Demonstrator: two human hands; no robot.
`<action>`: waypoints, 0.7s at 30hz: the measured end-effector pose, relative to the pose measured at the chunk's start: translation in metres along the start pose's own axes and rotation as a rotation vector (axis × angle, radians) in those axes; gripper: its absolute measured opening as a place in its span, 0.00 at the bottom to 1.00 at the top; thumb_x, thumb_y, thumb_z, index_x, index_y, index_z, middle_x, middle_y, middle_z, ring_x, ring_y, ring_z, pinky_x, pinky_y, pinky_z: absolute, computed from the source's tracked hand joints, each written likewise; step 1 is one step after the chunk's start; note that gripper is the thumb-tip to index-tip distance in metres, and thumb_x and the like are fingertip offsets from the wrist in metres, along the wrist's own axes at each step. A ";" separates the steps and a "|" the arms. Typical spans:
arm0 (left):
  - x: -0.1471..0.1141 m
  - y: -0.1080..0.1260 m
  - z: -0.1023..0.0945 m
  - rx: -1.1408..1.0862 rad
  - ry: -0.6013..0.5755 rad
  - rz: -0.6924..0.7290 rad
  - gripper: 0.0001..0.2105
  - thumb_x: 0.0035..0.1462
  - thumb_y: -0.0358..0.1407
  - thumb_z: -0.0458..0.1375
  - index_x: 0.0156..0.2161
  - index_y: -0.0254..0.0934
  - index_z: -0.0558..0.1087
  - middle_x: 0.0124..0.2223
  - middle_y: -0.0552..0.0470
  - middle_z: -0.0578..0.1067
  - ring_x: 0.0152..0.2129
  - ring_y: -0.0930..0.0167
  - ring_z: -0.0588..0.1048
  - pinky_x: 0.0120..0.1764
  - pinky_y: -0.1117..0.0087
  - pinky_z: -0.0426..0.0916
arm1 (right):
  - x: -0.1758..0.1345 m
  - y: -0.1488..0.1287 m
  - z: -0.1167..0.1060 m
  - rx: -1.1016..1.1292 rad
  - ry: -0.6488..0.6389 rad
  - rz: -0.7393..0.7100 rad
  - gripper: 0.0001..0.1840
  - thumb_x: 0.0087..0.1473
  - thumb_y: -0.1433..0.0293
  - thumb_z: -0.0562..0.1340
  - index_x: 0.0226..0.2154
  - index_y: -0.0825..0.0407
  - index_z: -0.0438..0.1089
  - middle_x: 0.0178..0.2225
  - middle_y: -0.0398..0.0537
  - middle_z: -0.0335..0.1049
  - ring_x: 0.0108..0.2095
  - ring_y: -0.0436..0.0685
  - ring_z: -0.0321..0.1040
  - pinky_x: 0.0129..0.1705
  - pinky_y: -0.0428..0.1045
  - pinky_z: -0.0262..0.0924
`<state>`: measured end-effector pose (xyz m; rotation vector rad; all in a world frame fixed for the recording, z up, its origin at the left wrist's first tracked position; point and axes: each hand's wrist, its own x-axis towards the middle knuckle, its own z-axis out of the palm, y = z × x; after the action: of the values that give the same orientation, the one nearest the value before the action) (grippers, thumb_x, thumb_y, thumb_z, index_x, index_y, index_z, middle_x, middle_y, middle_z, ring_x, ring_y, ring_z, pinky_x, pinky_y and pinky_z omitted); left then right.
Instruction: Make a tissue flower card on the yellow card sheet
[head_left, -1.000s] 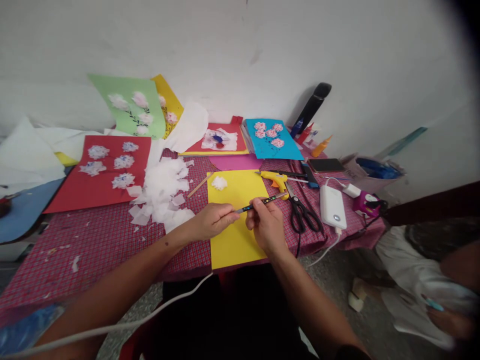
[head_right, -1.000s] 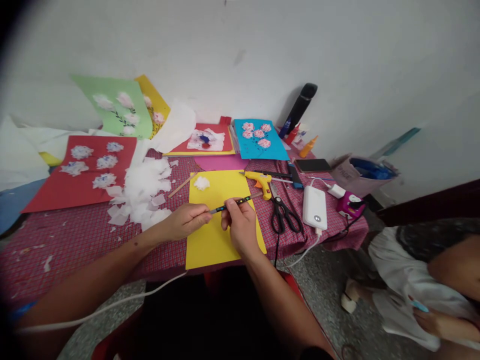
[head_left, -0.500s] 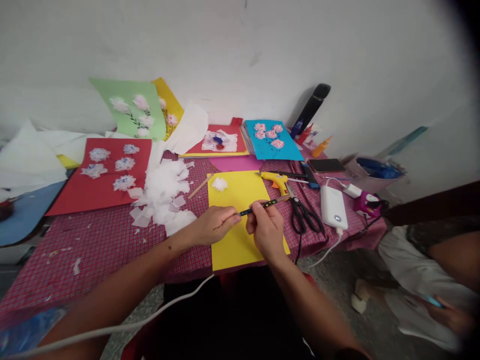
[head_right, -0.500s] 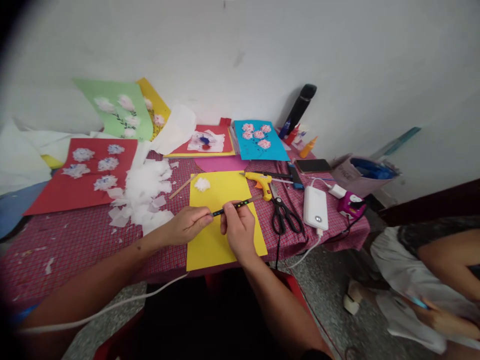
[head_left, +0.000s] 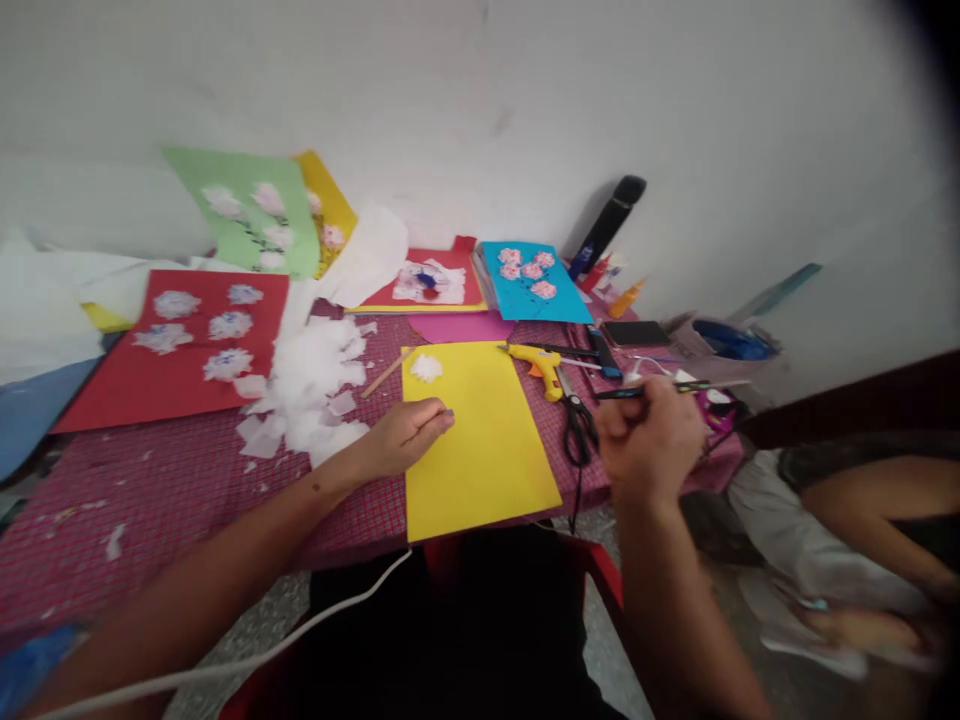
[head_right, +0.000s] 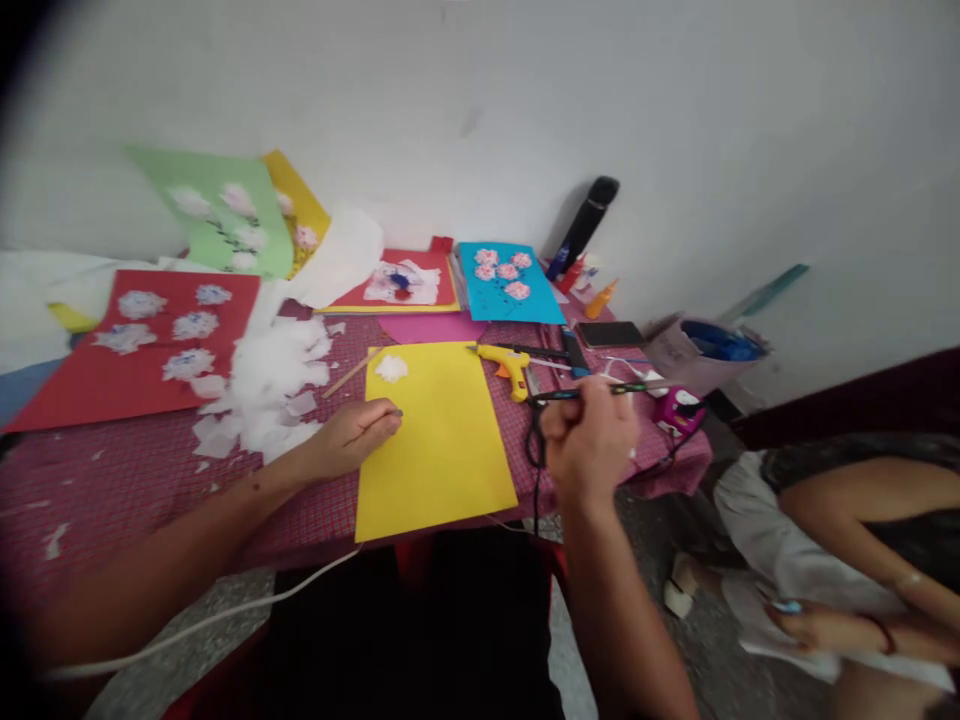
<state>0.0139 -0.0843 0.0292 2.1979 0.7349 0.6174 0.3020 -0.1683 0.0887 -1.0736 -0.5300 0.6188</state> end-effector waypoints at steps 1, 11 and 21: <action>0.002 0.001 0.002 -0.005 -0.010 0.009 0.17 0.71 0.44 0.47 0.31 0.38 0.63 0.26 0.57 0.65 0.24 0.73 0.66 0.29 0.71 0.57 | -0.006 0.004 -0.003 0.018 -0.042 0.044 0.14 0.54 0.61 0.65 0.27 0.47 0.59 0.18 0.33 0.53 0.14 0.46 0.49 0.15 0.45 0.44; 0.006 -0.011 -0.010 0.146 -0.013 0.014 0.17 0.72 0.44 0.46 0.33 0.38 0.66 0.29 0.54 0.70 0.27 0.71 0.70 0.33 0.69 0.61 | -0.035 0.043 0.002 0.179 -0.152 0.332 0.14 0.52 0.58 0.69 0.31 0.47 0.66 0.20 0.34 0.54 0.16 0.48 0.51 0.19 0.47 0.48; 0.000 -0.041 -0.056 0.365 -0.021 0.036 0.18 0.70 0.42 0.48 0.28 0.37 0.65 0.27 0.54 0.67 0.26 0.71 0.65 0.33 0.68 0.57 | -0.036 0.063 -0.005 -0.159 -0.390 0.115 0.10 0.56 0.64 0.68 0.39 0.50 0.76 0.28 0.44 0.75 0.21 0.49 0.66 0.23 0.46 0.60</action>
<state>-0.0334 -0.0337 0.0328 2.5515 0.8525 0.5071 0.2666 -0.1752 0.0253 -1.1439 -0.8717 0.9075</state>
